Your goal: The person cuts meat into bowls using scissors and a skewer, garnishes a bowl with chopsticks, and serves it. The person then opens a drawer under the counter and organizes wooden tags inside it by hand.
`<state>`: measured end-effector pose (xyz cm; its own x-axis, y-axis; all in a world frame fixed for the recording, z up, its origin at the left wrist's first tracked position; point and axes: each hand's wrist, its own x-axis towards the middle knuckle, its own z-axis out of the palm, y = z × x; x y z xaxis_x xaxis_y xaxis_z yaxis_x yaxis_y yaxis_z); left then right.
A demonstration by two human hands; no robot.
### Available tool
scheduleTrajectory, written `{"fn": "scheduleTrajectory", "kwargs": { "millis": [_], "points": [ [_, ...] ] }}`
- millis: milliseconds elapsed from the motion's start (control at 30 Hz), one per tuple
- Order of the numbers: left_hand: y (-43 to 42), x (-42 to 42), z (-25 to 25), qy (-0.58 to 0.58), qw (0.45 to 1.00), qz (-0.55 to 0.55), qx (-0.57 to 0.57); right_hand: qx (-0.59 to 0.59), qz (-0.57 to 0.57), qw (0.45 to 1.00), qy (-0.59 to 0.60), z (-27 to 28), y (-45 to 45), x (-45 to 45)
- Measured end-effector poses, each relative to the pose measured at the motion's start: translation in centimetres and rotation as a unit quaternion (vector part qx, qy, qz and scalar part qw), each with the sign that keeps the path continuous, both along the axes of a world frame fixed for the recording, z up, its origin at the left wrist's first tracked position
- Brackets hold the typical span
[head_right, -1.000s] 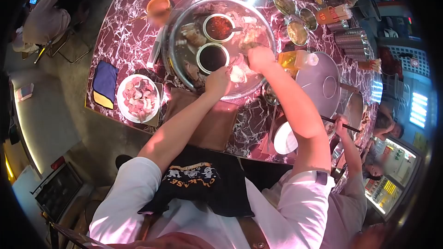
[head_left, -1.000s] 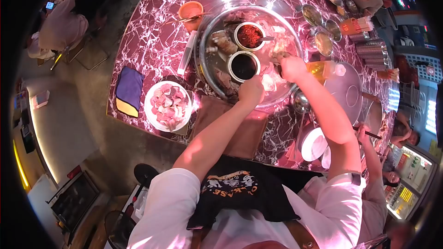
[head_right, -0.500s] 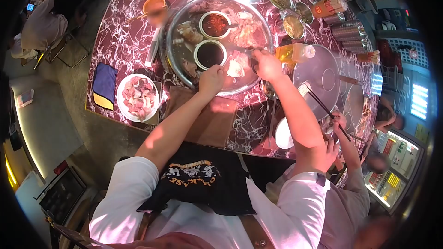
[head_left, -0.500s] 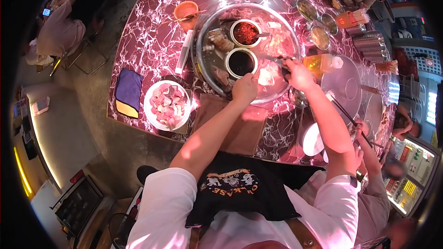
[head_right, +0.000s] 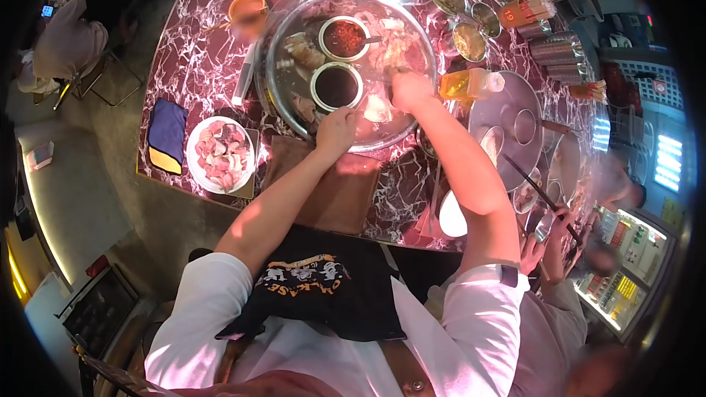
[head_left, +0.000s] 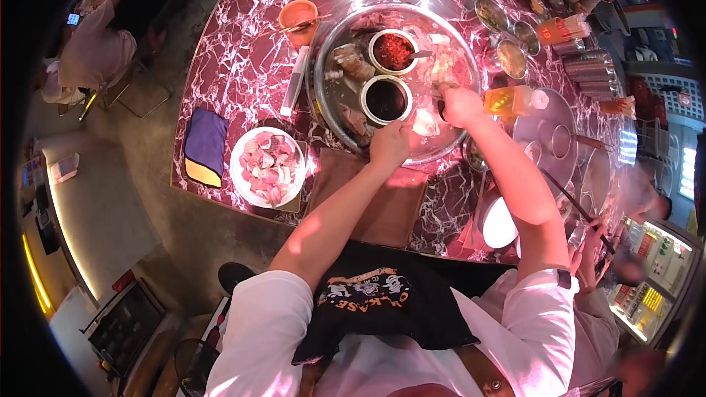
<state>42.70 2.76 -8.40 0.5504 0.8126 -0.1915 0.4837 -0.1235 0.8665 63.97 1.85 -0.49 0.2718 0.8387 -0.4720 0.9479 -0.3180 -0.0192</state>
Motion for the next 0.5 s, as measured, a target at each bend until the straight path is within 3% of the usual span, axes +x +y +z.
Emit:
{"fn": "scheduleTrajectory", "kwargs": {
  "millis": [100,233,500],
  "points": [
    [-0.1,-0.3,0.4,0.018,0.999,0.012,-0.024,-0.019,-0.051,0.998,0.023,-0.4,-2.0,0.6],
    [0.1,-0.7,0.6,0.019,0.999,0.009,-0.025,0.094,-0.048,0.992,0.065,-1.3,-4.9,1.3],
    [0.3,-0.7,-0.4,0.034,0.999,0.008,-0.023,0.166,-0.084,0.975,0.120,-2.2,-7.3,1.7]
  ]
}}
